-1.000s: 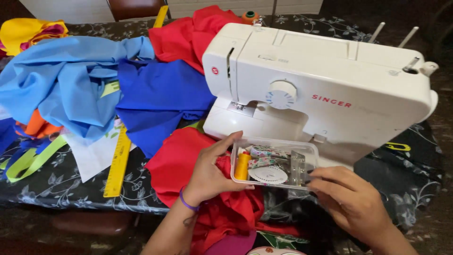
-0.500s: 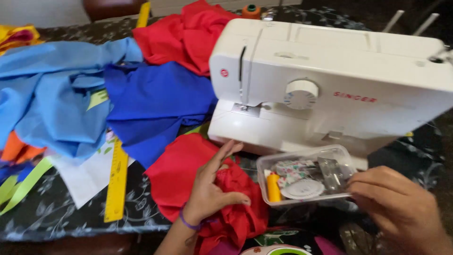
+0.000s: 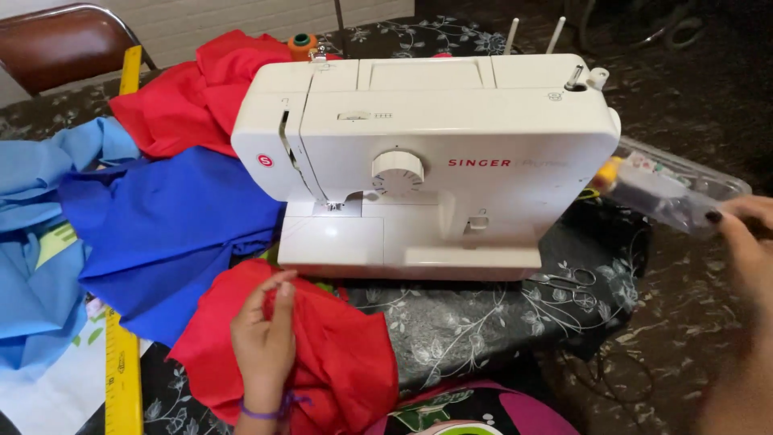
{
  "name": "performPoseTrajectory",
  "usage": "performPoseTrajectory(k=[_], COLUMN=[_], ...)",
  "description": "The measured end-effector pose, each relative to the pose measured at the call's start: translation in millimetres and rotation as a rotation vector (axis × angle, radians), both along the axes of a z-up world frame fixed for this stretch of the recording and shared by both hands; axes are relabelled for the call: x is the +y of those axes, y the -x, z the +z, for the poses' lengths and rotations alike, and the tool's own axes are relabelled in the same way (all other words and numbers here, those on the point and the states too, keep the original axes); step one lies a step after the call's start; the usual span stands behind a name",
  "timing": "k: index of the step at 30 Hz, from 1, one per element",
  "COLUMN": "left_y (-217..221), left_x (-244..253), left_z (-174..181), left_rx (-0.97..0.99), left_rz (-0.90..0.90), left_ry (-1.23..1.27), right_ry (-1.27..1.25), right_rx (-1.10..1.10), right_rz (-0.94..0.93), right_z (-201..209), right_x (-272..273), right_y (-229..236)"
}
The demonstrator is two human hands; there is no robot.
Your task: Trimming excess threads and fabric from a red garment using scissors at a sewing workstation.
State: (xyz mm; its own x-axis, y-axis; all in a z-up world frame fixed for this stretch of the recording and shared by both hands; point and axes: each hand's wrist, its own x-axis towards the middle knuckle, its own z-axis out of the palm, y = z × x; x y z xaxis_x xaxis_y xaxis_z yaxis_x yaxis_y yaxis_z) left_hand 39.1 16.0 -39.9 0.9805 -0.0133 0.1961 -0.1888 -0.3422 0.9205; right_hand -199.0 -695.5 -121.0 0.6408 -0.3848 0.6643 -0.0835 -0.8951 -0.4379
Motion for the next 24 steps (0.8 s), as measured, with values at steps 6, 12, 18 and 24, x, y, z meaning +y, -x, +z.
performPoseTrajectory(k=[6,12,18,24], left_y=[-36,-55,-59,-58], left_x=[-5,-5,-9,-8], left_z=[-4,-4,-14,-20], left_rx=[-0.054,0.121,0.068,0.060], left_rz=[0.147,-0.105,-0.133,-0.075], left_ry=[-0.091,-0.021,-0.144,-0.213], right_ry=[0.294,0.306,-0.262,-0.340], right_rx=[-0.079,-0.048,0.031,0.029], right_rz=[-0.282,-0.240,0.083,0.066], right_z=[8,22,35,39], right_x=[57,126,289,310], right_y=[-137,-159,-109,-119])
